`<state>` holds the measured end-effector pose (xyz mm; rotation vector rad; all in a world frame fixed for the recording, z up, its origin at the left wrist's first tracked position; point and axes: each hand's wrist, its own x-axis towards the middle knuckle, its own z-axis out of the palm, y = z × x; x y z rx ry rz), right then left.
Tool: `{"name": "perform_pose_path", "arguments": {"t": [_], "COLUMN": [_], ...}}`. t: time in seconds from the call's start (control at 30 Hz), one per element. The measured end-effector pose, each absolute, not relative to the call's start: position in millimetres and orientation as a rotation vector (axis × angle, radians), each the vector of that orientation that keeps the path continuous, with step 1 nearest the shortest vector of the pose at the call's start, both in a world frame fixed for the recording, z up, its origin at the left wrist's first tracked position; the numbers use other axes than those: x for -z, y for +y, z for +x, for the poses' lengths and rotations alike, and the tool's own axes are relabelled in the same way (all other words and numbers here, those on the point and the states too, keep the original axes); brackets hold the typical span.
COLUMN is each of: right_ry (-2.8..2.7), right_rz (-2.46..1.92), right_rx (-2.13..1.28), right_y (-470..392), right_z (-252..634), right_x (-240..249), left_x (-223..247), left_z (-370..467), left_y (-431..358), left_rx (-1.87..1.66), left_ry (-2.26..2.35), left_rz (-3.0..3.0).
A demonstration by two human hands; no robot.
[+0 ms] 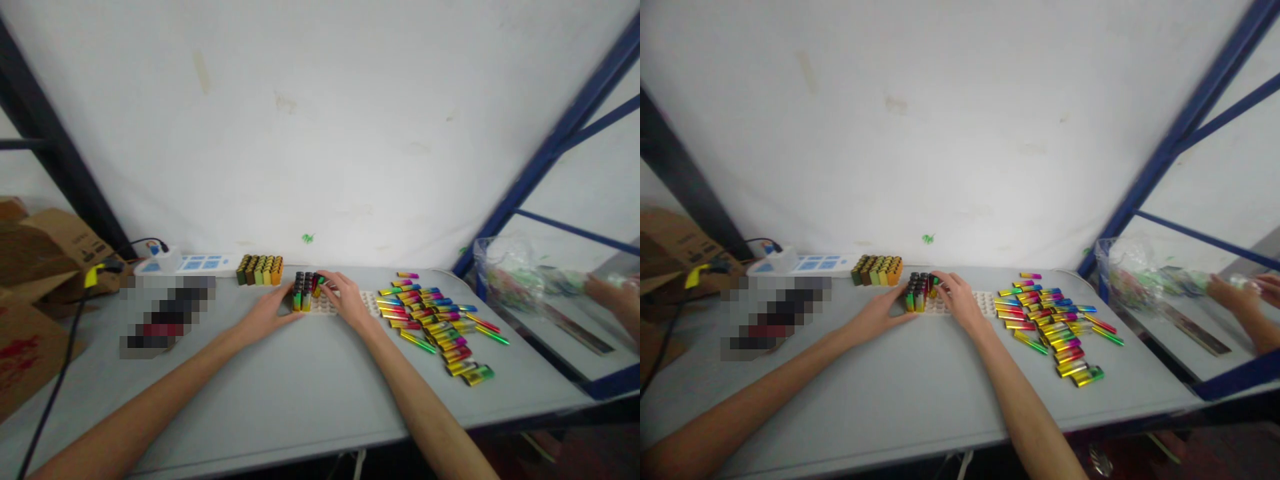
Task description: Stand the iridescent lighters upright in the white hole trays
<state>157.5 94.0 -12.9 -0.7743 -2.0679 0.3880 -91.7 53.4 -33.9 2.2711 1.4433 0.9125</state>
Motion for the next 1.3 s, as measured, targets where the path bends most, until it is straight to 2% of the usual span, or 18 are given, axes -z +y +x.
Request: {"name": "perform_pose_path", "arguments": {"t": [0.4, 0.63, 0.97, 1.3], "right_ry": [-2.292, -2.308, -2.024, -1.885], "right_rz": [-0.71, -0.87, -0.778, -0.778], "right_rx": [-0.255, -0.176, -0.373, -0.416], "right_y": [97.9, 94.9, 102.2, 99.0], "right_z": [155.8, 150.1, 154.3, 160.3], "right_x": [3.0, 6.1, 15.7, 11.3], "left_x": [30.0, 31.0, 32.7, 32.0], "left_z": [-89.1, -91.3, -92.0, -92.1], "left_y": [51.0, 51.8, 52.9, 53.2], "left_rx": [-0.944, -0.91, -0.896, -0.872], "left_ry": [1.42, 1.418, 1.463, 1.459], "left_rz": [2.285, 2.287, 2.267, 2.268]}}
